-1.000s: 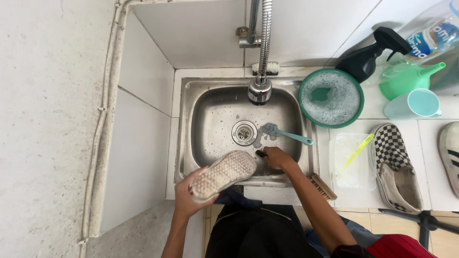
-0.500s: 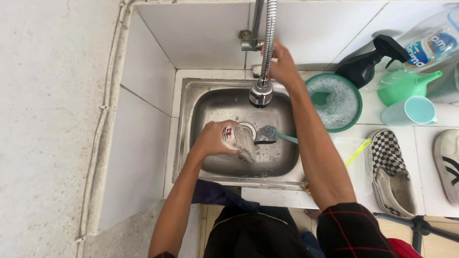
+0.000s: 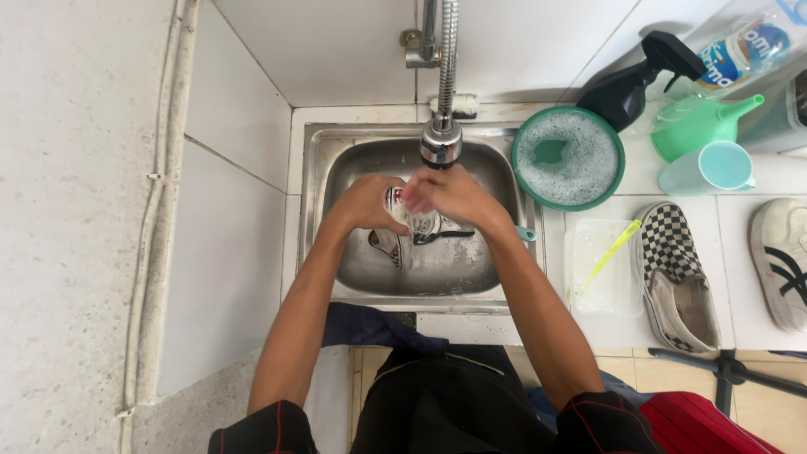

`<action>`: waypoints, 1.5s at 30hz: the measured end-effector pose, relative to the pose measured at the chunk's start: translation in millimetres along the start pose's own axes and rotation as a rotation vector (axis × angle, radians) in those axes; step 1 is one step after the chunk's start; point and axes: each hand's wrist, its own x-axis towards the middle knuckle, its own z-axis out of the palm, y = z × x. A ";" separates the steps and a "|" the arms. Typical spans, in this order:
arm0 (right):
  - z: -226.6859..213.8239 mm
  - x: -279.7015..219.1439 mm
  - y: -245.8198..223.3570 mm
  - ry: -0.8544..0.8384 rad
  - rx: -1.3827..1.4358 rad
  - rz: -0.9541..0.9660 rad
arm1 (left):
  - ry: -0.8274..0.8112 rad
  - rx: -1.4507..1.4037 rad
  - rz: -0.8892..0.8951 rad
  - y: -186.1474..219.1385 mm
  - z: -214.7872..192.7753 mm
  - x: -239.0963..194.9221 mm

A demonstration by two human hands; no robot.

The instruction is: The person scrubs the sole of a white sneaker with a toothbrush and soapy water in a sink, then rinses it under running water. They repeat the scrubbing and rinsing process multiple times to clean the shoe thoroughly.

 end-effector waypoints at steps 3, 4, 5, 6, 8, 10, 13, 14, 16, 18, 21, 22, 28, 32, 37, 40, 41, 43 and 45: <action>-5.7 26.9 31.0 0.115 -0.097 -0.041 | 0.025 0.049 -0.002 -17.1 4.6 13.9; -3.7 20.4 25.0 0.118 -0.094 -0.041 | 0.022 0.052 0.000 -5.7 -2.1 9.3; -1.6 13.9 19.0 0.054 -0.017 -0.044 | 0.015 0.055 0.009 5.7 -8.7 4.9; 0.1 5.9 14.7 -0.010 0.061 -0.043 | 0.004 0.056 0.018 17.8 -12.7 0.3; -3.8 17.0 27.4 0.074 -0.072 -0.079 | -0.017 0.028 0.001 29.8 -19.0 -4.4; -4.9 17.8 27.6 0.158 -0.204 -0.117 | -0.037 0.004 -0.016 30.5 -21.0 -4.3; -2.8 9.6 20.1 0.010 -0.030 -0.103 | -0.059 0.055 -0.018 20.6 -19.7 -1.0; -3.7 11.7 23.4 0.084 -0.024 -0.104 | -0.076 0.047 -0.029 21.8 -23.1 -0.9; -3.7 13.0 27.3 0.160 -0.015 -0.106 | -0.094 0.042 -0.039 25.1 -29.6 -3.2; -3.0 11.2 28.2 0.058 -0.026 -0.130 | -0.118 -0.023 -0.020 29.7 -35.9 -7.3; -0.3 12.9 17.0 0.105 0.116 -0.149 | -0.134 -0.027 0.003 19.3 -43.6 -2.4; -2.9 17.4 26.0 0.104 0.118 -0.148 | -0.136 -0.027 0.002 19.9 -44.7 -5.2; 0.9 6.4 15.3 0.009 0.100 -0.082 | -0.156 -0.108 0.052 -3.2 -48.2 -0.6; -2.6 18.3 32.3 0.080 -0.039 -0.080 | -0.164 -0.164 0.085 -2.5 -47.6 -5.3; -5.2 15.8 15.1 -0.052 0.136 -0.146 | -0.178 -0.145 0.081 0.9 -40.8 1.1; -10.2 16.7 21.3 0.104 -0.142 -0.034 | -0.189 -0.134 0.075 -5.0 -34.9 6.3; -8.4 16.3 23.3 0.011 -0.032 -0.075 | -0.186 -0.110 0.076 -10.3 -31.1 9.5; -9.0 13.5 25.7 -0.083 0.078 -0.110 | -0.187 -0.092 0.076 -12.4 -26.2 13.0; -10.8 12.0 23.8 0.125 -0.084 -0.151 | -0.188 -0.090 0.072 -8.4 -30.0 11.7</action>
